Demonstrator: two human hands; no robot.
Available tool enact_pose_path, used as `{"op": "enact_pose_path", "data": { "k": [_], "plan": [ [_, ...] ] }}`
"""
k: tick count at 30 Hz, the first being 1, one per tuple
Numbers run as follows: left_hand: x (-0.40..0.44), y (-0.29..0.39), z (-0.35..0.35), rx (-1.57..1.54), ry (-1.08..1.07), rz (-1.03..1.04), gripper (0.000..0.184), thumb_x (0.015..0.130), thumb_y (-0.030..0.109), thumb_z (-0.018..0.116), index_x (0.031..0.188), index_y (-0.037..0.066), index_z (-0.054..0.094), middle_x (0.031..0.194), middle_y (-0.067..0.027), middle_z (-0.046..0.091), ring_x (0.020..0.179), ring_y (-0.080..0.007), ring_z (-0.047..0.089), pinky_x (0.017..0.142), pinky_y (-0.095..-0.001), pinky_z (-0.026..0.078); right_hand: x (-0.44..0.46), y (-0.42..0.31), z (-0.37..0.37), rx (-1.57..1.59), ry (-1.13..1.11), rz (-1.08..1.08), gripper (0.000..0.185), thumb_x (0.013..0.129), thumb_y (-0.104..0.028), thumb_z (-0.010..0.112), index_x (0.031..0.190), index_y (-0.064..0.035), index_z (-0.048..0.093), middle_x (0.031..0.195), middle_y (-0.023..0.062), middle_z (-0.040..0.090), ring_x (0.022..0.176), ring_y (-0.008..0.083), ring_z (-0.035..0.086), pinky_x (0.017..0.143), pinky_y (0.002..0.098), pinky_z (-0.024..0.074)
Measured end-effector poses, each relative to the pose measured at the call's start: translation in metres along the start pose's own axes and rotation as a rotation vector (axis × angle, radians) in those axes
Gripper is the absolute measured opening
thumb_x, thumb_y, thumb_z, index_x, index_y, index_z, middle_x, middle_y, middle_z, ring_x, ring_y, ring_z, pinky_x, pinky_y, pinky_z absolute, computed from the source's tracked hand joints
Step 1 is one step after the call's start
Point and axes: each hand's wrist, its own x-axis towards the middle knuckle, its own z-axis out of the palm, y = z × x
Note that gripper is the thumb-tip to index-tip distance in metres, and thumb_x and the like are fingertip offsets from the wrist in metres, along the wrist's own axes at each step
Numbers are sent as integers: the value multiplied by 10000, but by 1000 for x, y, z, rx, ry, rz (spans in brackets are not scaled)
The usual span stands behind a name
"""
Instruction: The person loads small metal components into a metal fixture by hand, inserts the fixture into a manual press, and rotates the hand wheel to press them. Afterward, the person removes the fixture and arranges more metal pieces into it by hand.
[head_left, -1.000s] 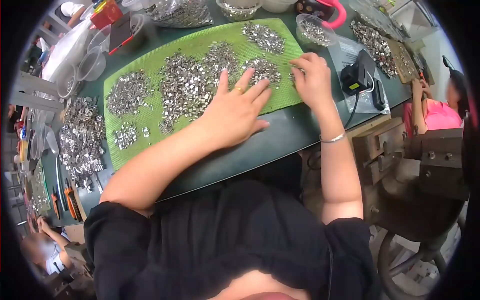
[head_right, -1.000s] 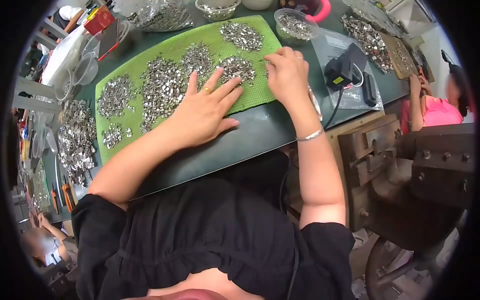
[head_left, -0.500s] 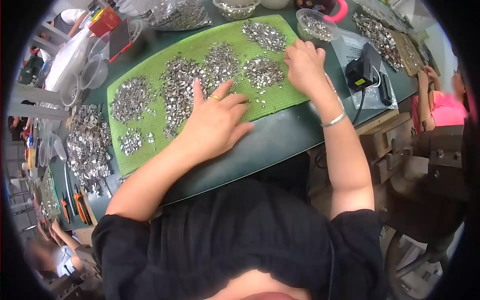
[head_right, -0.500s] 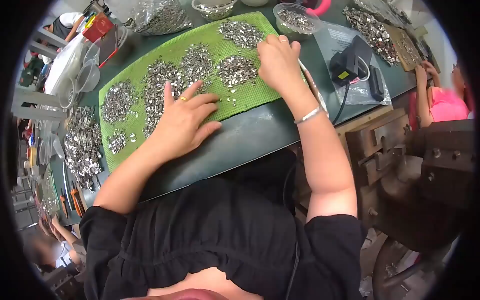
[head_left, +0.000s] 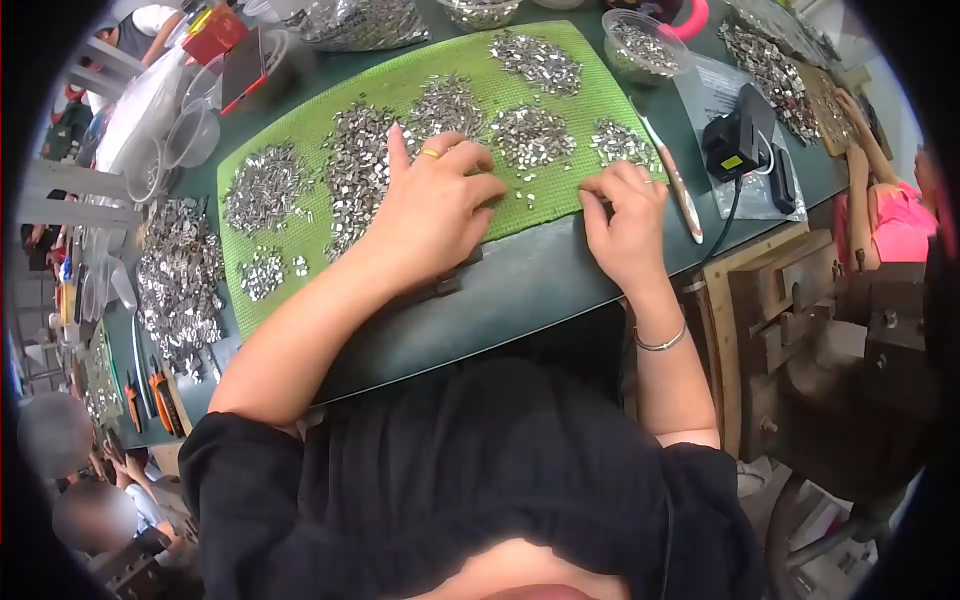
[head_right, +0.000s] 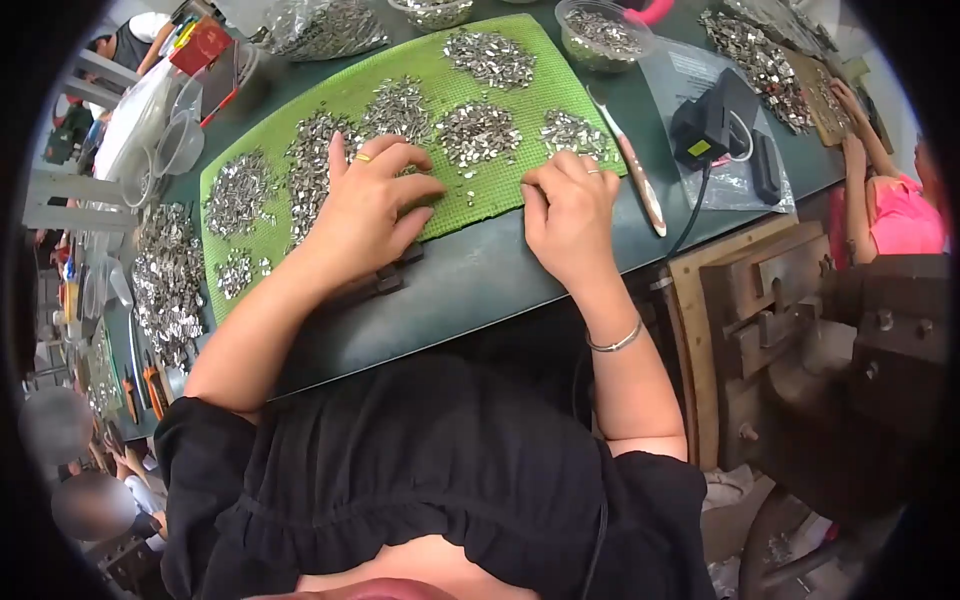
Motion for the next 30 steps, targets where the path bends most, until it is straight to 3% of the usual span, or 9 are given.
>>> {"op": "enact_pose_path", "data": {
  "k": [11,14,16,17,19,22,24,30],
  "plan": [
    [13,-1,13,31,25,-22,104,836,180,728,898,97,726,1063,-30,596,1167,-257,526,1071,-752,257,-2,1,-3,17,1,-4,116,765,-15,634,835,-83,695,840,25,604,865,245,563,809,386,332],
    [11,1,12,38,24,-38,112,836,170,718,884,69,714,1052,-47,593,1161,-268,532,1078,-729,273,-2,1,-5,0,-2,-22,88,778,-20,668,857,-52,689,853,49,629,855,239,589,794,357,345],
    [10,5,11,112,41,-29,111,841,140,681,879,39,706,1055,-75,596,1172,-287,532,1073,-718,289,-1,2,0,15,15,-5,65,796,-44,659,826,-89,695,833,26,611,851,246,574,791,397,332],
    [10,8,13,133,53,-40,110,839,88,629,874,15,702,1064,-114,601,1167,-312,534,1075,-697,303,0,3,1,10,7,-4,37,808,-60,670,815,-93,685,830,27,610,840,249,578,785,399,333],
    [11,11,17,202,32,-110,54,834,116,689,855,66,690,1091,-66,592,1155,-273,528,1056,-655,327,4,4,0,-2,-64,22,31,818,-62,666,813,-92,668,837,33,610,859,257,582,783,396,333],
    [2,5,12,110,75,-116,46,833,96,672,840,51,672,1034,-85,606,1081,-301,548,981,-560,398,11,4,-3,-85,-194,22,30,839,-58,658,848,-84,645,882,51,619,915,280,592,789,424,335],
    [-11,-4,3,-85,150,-66,58,825,77,681,851,35,650,933,-108,609,952,-340,571,836,-447,456,12,-10,-1,-112,-175,-75,53,835,-35,633,851,-84,620,876,70,593,895,299,575,787,437,335],
    [-84,-8,-25,-279,91,-185,113,810,38,687,867,15,593,910,-130,613,897,-347,567,798,-434,452,-4,-86,34,219,-276,-432,108,776,-27,587,874,-67,561,921,93,545,882,295,533,788,413,373]
  ]
}}
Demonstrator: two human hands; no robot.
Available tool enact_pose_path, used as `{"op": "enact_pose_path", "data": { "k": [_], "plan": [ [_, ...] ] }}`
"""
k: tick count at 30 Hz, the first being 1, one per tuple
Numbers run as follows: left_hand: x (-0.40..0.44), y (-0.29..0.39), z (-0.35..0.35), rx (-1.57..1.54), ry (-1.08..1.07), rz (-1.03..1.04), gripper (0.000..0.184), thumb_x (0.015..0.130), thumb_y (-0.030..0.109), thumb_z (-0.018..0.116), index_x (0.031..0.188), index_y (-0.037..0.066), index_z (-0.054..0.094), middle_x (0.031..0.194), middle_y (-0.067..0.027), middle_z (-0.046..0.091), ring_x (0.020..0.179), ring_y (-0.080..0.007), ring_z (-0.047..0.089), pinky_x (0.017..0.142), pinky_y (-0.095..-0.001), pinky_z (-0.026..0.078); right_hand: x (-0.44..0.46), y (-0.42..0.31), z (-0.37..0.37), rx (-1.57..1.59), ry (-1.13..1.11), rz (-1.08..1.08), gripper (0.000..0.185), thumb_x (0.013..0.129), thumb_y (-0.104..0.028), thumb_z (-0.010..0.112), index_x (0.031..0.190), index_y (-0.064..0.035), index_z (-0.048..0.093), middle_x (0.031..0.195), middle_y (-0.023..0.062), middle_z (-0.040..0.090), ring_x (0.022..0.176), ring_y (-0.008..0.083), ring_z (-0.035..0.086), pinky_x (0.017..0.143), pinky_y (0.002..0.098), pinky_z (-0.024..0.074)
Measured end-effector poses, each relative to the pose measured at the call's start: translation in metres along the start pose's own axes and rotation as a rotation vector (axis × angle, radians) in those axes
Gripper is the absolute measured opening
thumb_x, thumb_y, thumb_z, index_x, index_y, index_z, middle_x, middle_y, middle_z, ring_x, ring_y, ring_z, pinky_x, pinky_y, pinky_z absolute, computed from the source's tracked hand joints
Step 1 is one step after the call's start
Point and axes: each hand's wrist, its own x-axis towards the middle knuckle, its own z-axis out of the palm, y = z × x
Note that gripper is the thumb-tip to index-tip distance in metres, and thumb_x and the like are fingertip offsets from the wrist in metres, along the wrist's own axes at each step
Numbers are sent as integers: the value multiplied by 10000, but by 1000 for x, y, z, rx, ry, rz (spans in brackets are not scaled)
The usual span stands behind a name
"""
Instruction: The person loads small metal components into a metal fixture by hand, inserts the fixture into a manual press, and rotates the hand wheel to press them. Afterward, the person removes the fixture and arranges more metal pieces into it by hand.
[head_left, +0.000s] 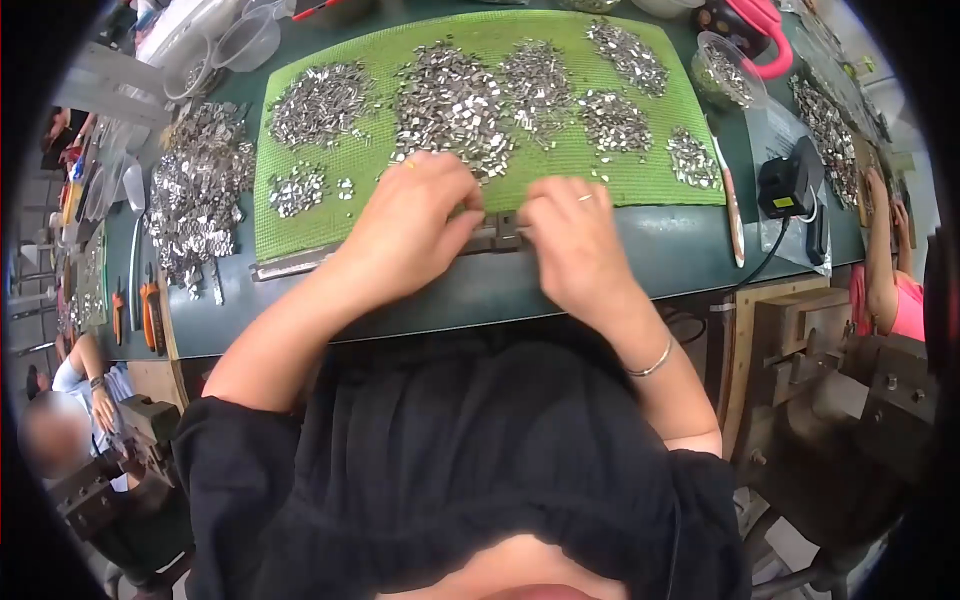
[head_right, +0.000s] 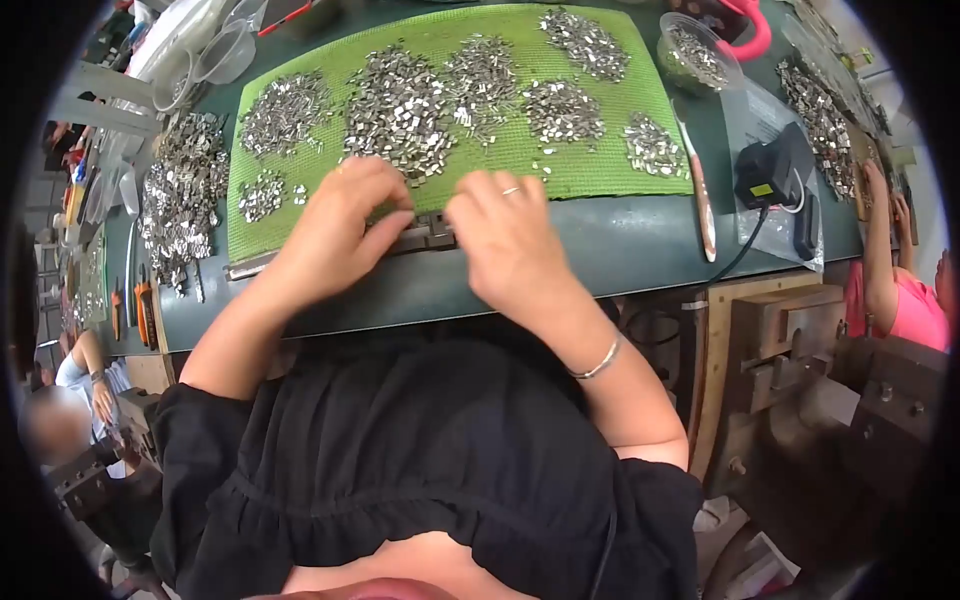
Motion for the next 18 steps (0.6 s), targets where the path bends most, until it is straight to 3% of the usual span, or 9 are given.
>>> {"op": "enact_pose_path", "data": {
  "k": [5,9,15,18],
  "plan": [
    [-16,-5,9,13,49,-18,80,755,57,686,817,70,638,866,-58,626,899,-293,581,790,-410,415,16,-15,9,-56,-84,1,88,783,-29,574,867,-52,562,919,102,551,886,282,544,784,394,383],
    [-18,-5,9,13,63,-8,78,740,63,691,799,77,642,857,-51,622,899,-281,581,788,-408,407,27,-24,3,-199,-199,-9,60,783,-41,588,840,-59,588,877,95,578,860,266,574,793,385,401],
    [-26,-4,6,283,140,239,100,738,94,708,832,87,676,893,-17,626,948,-200,606,860,-429,401,40,-31,-2,-318,-349,-26,73,774,-69,629,844,-57,616,849,85,610,873,275,620,796,392,427],
    [-29,-5,-3,211,87,205,152,771,108,712,917,74,689,990,-26,665,1044,-219,618,922,-496,392,40,-16,-4,-40,-342,64,112,761,-67,670,862,-52,622,849,85,612,884,300,624,798,397,433]
  ]
}}
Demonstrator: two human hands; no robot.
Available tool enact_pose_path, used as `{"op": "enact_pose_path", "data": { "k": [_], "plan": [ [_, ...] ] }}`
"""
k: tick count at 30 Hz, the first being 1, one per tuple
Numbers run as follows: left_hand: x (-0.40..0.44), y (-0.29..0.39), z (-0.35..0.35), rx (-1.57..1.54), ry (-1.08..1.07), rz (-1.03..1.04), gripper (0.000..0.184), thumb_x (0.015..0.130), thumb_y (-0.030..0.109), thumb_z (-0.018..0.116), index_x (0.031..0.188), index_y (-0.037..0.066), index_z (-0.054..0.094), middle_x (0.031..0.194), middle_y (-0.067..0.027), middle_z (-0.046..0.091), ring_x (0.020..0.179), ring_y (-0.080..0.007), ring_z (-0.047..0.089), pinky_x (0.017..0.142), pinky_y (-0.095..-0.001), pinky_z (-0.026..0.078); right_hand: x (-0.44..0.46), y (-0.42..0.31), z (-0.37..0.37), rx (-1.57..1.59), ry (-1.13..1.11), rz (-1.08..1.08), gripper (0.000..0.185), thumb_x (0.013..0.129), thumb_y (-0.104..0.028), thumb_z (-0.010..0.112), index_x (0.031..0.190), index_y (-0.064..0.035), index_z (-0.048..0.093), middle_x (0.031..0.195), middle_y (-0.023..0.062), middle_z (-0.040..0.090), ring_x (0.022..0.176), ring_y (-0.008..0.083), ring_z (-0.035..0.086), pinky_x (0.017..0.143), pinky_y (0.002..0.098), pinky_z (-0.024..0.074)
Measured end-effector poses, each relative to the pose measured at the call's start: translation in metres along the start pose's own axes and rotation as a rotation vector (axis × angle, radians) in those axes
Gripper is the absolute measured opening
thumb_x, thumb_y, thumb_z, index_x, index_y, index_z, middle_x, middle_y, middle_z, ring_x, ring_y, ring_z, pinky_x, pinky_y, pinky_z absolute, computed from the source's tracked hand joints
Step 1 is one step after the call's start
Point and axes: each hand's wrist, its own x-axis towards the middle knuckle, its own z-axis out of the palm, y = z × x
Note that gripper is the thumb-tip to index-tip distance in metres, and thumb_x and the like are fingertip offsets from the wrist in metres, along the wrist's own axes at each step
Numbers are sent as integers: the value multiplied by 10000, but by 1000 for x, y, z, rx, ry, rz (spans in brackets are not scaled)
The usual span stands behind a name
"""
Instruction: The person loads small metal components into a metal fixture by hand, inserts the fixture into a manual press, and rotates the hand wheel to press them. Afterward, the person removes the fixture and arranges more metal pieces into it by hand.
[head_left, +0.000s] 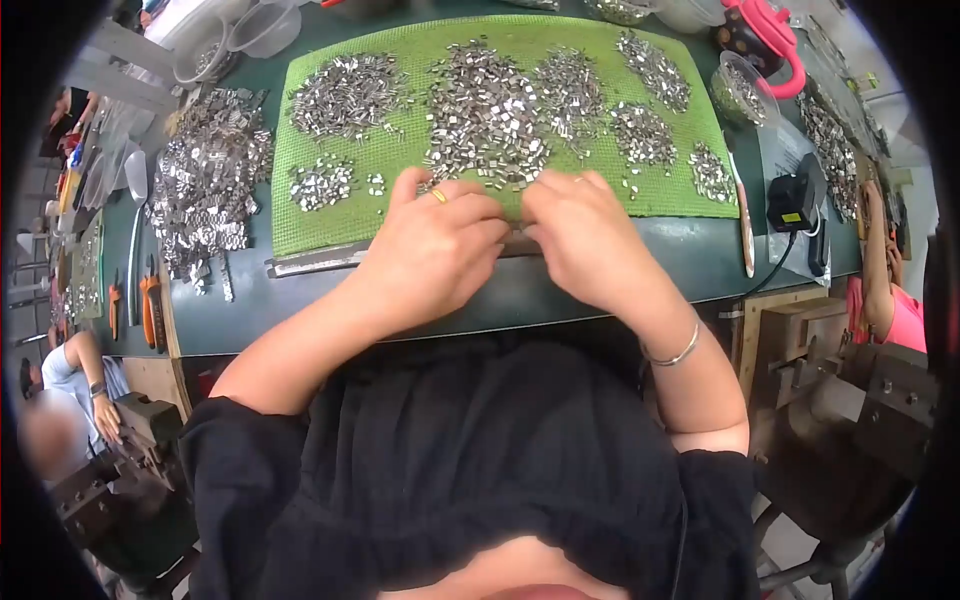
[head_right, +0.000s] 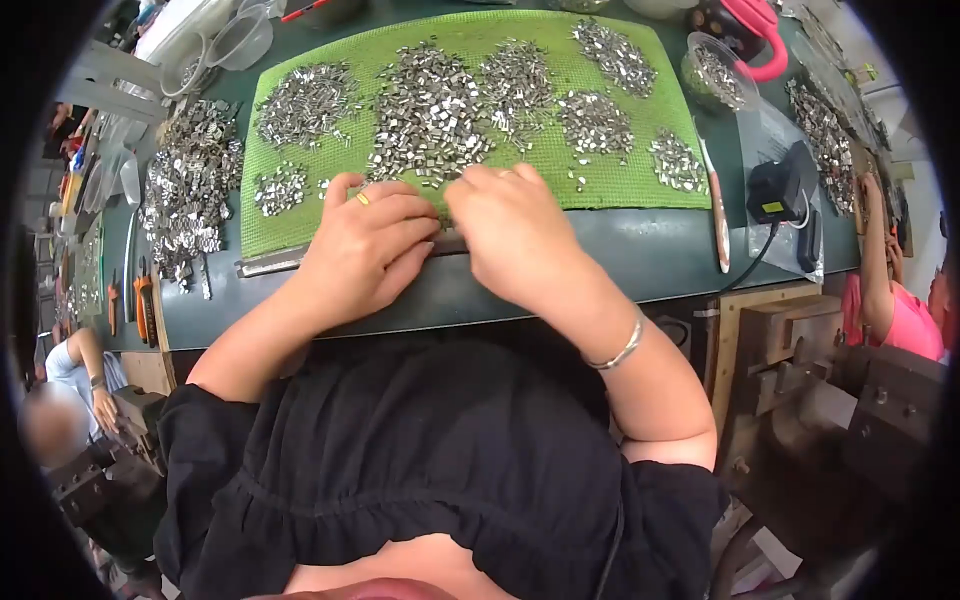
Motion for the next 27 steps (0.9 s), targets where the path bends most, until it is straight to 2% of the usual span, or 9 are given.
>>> {"op": "enact_pose_path", "data": {
  "k": [3,6,9,16,19,21,22,25,27],
  "plan": [
    [1,-15,-13,24,-104,-182,316,888,139,668,1197,76,656,1256,-69,660,1308,-298,537,1106,-637,232,-7,4,-1,142,32,9,221,764,-103,733,948,-57,621,919,92,594,928,306,588,825,408,413],
    [6,-21,-6,209,-241,-305,513,952,265,612,1399,38,503,1521,-127,443,1429,-345,388,1127,-714,168,-16,-4,8,84,74,-25,349,743,-173,788,1026,-65,615,1006,84,564,970,280,547,836,417,383],
    [12,-6,-3,208,-295,-258,588,968,332,577,1426,-17,456,1540,-175,401,1441,-343,375,1128,-707,189,-22,-6,16,-19,130,-18,374,720,-191,806,1021,-72,618,1014,73,562,964,272,547,826,406,374],
    [6,15,-2,89,-342,-163,600,960,357,588,1414,-16,465,1544,-161,394,1428,-328,399,1123,-709,205,-30,4,10,58,172,48,369,743,-179,791,1062,-80,631,1008,64,577,955,263,559,821,395,366],
    [0,11,-8,38,-313,-191,513,956,301,606,1374,15,522,1492,-144,470,1391,-308,454,1131,-706,182,-21,10,0,186,208,39,317,771,-168,778,1050,-82,655,955,51,598,925,256,579,818,390,361],
    [-2,3,-21,-80,-305,-219,389,945,221,629,1302,70,598,1377,-117,588,1337,-289,519,1144,-698,147,-13,19,0,137,250,38,233,793,-138,756,1008,-90,679,915,43,595,897,248,584,816,388,358],
    [0,1,-27,-117,-222,-269,264,929,142,644,1189,100,665,1211,-81,676,1247,-270,590,1155,-673,133,-8,23,0,115,241,28,204,799,-126,746,992,-97,687,909,40,590,890,242,583,815,389,357],
    [-1,-21,-31,-66,-115,-287,133,881,114,700,1013,103,712,1004,-41,661,1032,-243,636,1129,-605,235,6,25,1,73,253,5,105,796,-99,733,899,-107,716,860,33,588,871,231,587,813,390,356],
    [6,-27,-29,-67,-100,-231,114,860,120,709,972,103,723,970,-39,644,1012,-250,626,1098,-607,279,13,23,1,12,120,-2,44,782,-103,742,822,-110,725,814,26,596,863,230,595,810,395,357]
  ]
}}
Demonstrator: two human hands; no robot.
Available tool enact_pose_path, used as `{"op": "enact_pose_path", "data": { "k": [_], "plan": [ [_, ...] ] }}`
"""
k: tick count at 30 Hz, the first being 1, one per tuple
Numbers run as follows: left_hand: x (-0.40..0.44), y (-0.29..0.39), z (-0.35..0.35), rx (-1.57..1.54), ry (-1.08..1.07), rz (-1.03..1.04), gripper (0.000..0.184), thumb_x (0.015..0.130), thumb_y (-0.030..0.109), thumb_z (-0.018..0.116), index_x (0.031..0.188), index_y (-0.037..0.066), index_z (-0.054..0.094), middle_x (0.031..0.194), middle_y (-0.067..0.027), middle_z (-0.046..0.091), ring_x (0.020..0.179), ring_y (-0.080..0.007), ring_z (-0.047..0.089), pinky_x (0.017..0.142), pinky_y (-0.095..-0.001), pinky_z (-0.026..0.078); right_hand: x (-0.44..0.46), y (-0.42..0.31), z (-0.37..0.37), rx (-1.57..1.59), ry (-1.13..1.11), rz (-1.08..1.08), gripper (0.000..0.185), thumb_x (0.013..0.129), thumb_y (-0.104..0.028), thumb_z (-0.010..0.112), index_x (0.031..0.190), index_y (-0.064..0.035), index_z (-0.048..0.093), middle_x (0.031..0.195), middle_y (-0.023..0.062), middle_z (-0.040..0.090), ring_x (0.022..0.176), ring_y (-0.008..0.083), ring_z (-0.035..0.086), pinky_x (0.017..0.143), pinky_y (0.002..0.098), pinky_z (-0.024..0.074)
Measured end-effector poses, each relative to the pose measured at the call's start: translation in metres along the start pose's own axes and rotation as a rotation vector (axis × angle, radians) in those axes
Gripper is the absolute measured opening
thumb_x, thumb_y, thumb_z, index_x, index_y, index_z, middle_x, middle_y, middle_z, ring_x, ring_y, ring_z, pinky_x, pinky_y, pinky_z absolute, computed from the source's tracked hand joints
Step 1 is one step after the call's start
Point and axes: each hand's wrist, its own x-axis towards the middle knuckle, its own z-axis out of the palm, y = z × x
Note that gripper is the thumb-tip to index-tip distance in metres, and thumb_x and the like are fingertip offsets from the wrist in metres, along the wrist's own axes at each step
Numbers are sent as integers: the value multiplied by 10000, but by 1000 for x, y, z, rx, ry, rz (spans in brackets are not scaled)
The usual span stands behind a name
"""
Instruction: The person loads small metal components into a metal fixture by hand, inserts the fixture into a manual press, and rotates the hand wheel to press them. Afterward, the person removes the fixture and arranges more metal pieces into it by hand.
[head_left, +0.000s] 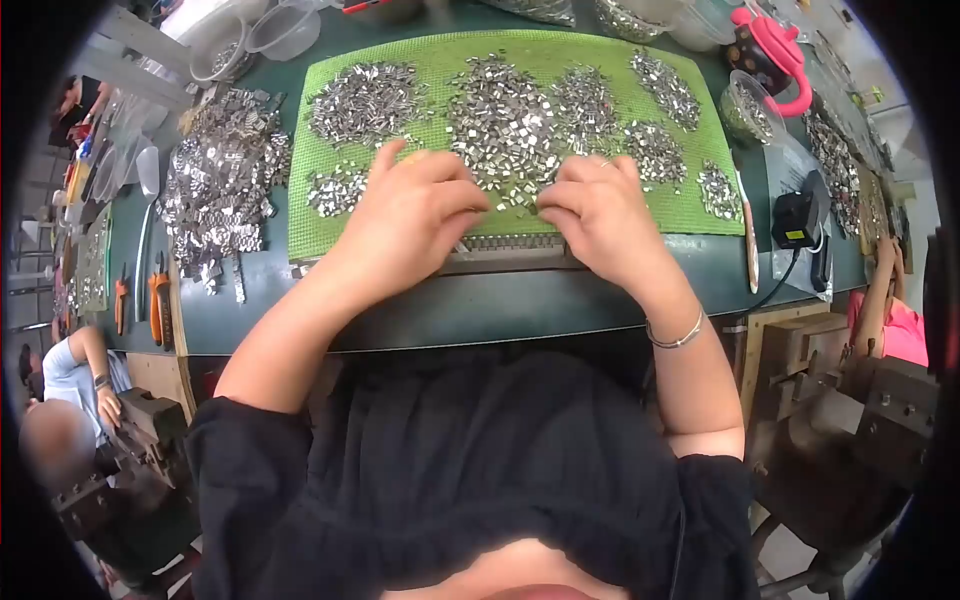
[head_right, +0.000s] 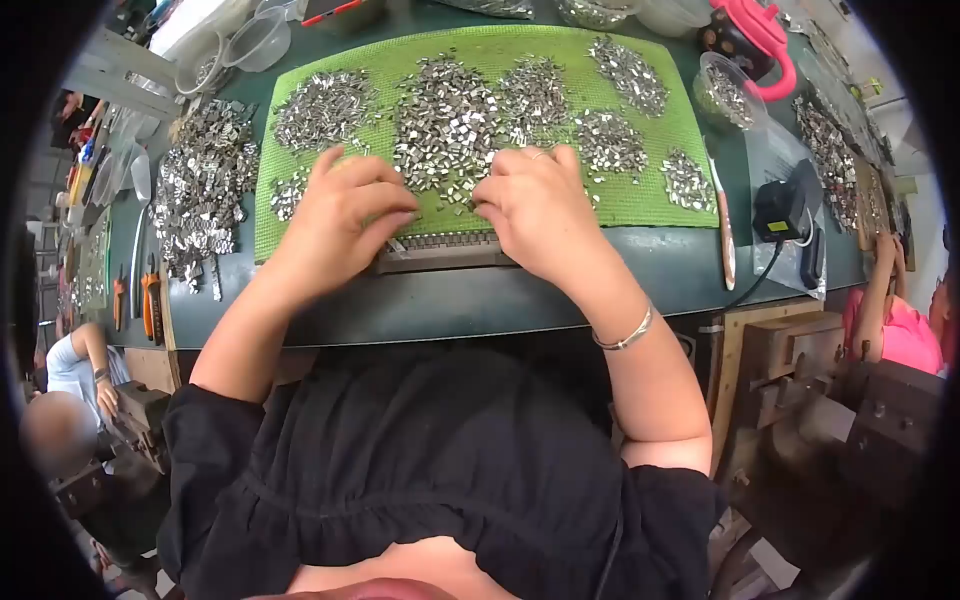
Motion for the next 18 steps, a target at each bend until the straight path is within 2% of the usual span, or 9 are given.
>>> {"op": "enact_pose_path", "data": {
  "k": [1,2,6,9,11,14,18],
  "plan": [
    [5,-1,2,-6,10,59,96,840,126,717,932,104,734,937,-37,626,991,-256,617,1067,-610,323,2,-1,3,-34,-19,-1,22,770,-111,748,774,-115,727,778,21,596,856,230,599,810,400,355],
    [10,-1,6,-13,8,71,86,809,133,739,887,97,748,936,-39,621,992,-265,603,1058,-573,348,5,-1,3,-33,-19,-4,22,770,-111,748,774,-115,727,778,21,596,856,230,599,810,400,355],
    [26,-1,14,42,-45,105,80,794,134,749,867,103,754,933,-46,613,999,-268,591,1048,-562,356,6,-2,2,-27,-48,-19,37,765,-118,750,788,-116,720,789,21,587,851,228,591,817,398,348],
    [27,-1,20,120,-68,44,80,791,150,749,850,97,757,921,-53,604,1005,-269,581,1016,-542,368,4,-3,3,34,-28,-20,41,765,-113,747,790,-116,715,793,21,581,850,225,587,818,397,345],
    [25,-4,27,71,-17,12,112,776,144,762,859,78,726,932,-44,591,975,-252,580,982,-469,378,4,-3,5,46,-23,-24,42,766,-109,745,792,-116,712,794,21,578,849,224,585,816,397,343],
    [24,1,28,116,103,63,54,795,109,721,819,62,708,887,-56,626,960,-267,603,942,-499,404,8,-5,5,26,-25,-50,31,769,-100,736,782,-117,712,787,22,575,841,225,582,818,398,343],
    [9,5,15,-38,20,-10,28,795,76,706,808,70,682,822,-39,665,858,-259,639,936,-480,413,9,-2,-3,65,-111,-66,23,776,-93,721,766,-113,714,777,27,577,840,227,581,828,399,345]
  ]
}}
